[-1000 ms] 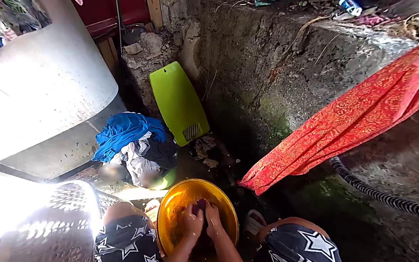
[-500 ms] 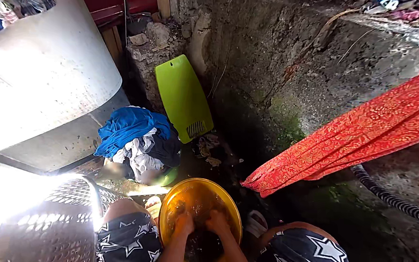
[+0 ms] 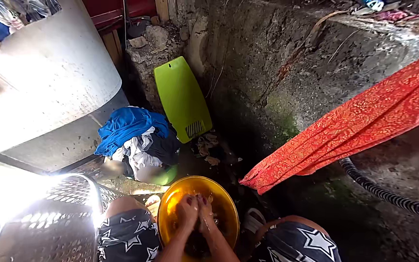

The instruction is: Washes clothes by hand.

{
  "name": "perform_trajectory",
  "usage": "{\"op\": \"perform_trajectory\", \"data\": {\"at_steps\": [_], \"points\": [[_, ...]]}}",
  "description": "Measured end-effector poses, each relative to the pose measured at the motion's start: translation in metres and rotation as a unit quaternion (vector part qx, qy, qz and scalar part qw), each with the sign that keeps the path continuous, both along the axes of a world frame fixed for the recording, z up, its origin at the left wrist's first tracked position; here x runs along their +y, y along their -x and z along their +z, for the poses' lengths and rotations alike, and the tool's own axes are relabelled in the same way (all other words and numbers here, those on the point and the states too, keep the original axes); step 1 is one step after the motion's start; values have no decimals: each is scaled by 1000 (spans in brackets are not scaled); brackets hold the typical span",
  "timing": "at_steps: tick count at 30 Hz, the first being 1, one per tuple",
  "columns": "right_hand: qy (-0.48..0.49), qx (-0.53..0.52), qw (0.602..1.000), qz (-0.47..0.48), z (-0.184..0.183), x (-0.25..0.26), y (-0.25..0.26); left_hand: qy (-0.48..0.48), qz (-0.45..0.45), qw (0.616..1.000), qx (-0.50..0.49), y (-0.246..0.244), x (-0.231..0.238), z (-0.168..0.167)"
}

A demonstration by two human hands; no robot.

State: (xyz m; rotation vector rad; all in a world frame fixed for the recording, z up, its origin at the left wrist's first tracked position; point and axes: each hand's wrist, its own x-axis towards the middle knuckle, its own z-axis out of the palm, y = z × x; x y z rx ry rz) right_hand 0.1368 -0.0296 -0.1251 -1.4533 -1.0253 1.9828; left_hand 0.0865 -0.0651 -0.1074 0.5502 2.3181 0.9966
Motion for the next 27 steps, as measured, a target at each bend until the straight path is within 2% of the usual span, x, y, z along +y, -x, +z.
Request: {"op": "perform_trajectory", "data": {"at_steps": [2, 3, 4, 6, 8, 9, 10, 11, 13, 14, 15, 17, 19, 20, 22, 23, 25, 27], "points": [[51, -42, 996, 54, 16, -4, 0, 63, 87, 993, -52, 28, 10, -12], [69, -54, 994, 60, 18, -2, -2, 74, 86, 992, -56, 27, 11, -9], [79, -62, 993, 56, 17, 1, -5, 63, 60, 995, -53, 17, 9, 0], [61, -76, 994, 50, 8, 12, -14, -19, -44, 999, -23, -16, -3, 19], [23, -96, 992, 82, 3, 29, -21, -118, -134, 981, 72, -45, -15, 19], [5, -89, 993, 83, 7, 33, -21, -116, -152, 975, 109, -47, -20, 17], [-19, -61, 996, 69, 14, 34, -19, -42, -168, 979, 104, -40, -23, 21], [-51, -18, 996, 65, 20, 35, -19, 86, -187, 975, 78, -25, -22, 30], [-139, -4, 981, 138, 25, 42, -26, 282, -219, 934, 22, 9, -16, 36], [-185, -73, 958, 204, 26, 50, -32, 339, -248, 908, -2, 23, -14, 40], [-216, -185, 915, 285, 28, 56, -39, 378, -280, 883, -15, 33, -10, 48], [-185, -390, 779, 454, 29, 55, -45, 380, -312, 871, -10, 46, -1, 62], [-103, -450, 671, 580, 21, 38, -41, 319, -332, 887, 31, 56, 12, 62], [-82, -452, 637, 619, 17, 29, -38, 284, -356, 889, 54, 61, 19, 53], [-72, -451, 607, 650, 8, 17, -36, 225, -409, 882, 69, 64, 32, 14], [-69, -451, 609, 648, 3, 13, -37, 217, -424, 877, 62, 60, 35, -10], [-67, -447, 645, 617, -5, 11, -41, 254, -417, 872, 38, 45, 29, -45], [-77, -446, 679, 579, -13, 16, -43, 344, -382, 858, -3, 29, 14, -58]]}}
